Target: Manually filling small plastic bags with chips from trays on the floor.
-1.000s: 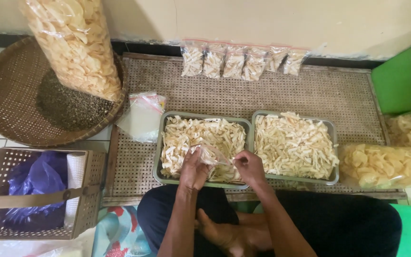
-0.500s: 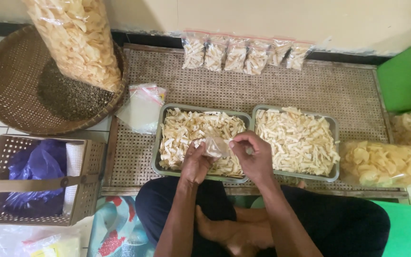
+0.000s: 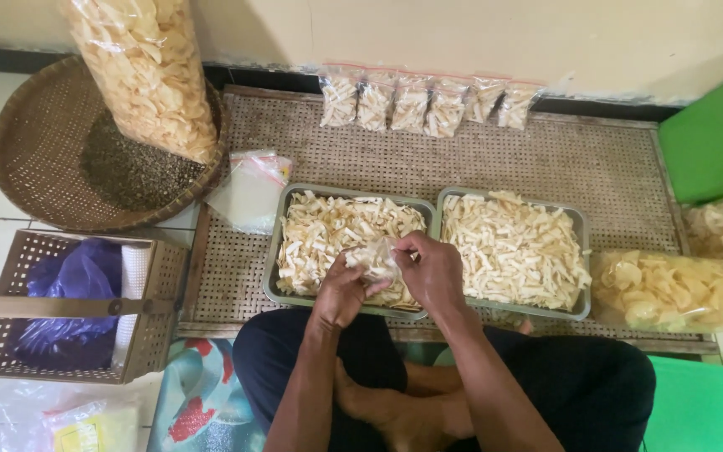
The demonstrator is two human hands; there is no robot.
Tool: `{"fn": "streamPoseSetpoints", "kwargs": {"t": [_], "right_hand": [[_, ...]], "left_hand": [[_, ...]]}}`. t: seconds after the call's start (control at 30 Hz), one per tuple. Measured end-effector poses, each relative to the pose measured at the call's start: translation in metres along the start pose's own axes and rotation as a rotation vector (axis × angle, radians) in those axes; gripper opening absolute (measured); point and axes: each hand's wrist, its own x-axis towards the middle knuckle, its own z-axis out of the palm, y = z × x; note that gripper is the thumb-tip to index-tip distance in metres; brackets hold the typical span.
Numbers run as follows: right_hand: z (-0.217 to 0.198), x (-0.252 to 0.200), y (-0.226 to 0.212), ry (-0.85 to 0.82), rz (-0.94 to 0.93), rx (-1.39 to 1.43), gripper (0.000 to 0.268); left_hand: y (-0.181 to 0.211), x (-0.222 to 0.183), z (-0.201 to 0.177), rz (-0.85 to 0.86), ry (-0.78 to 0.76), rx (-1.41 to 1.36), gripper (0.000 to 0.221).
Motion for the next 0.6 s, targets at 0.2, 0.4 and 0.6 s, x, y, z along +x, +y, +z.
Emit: {"fn": "streamPoseSetpoints", "kwargs": {"t": [0.2,0.4,0.6], "right_hand": [[-0.027,-0.004,-0.015,-0.180,-0.036,0.249,0.023],[-0.054,-0.003,-0.038,-0.566,0.036,-0.201,0.027],[-0.032,0.001,-0.017,-0.468,-0.007,-0.049,0.011]], "left_hand": [[0.001,-0.006,0.008,0.031,-0.023,-0.010,0.025],[-0.022,0.018,-0.035,0.033,0.017,-0.041,0.020],[-0.020,0.019,-0.030,0.048,0.097,0.065,0.015]]}}
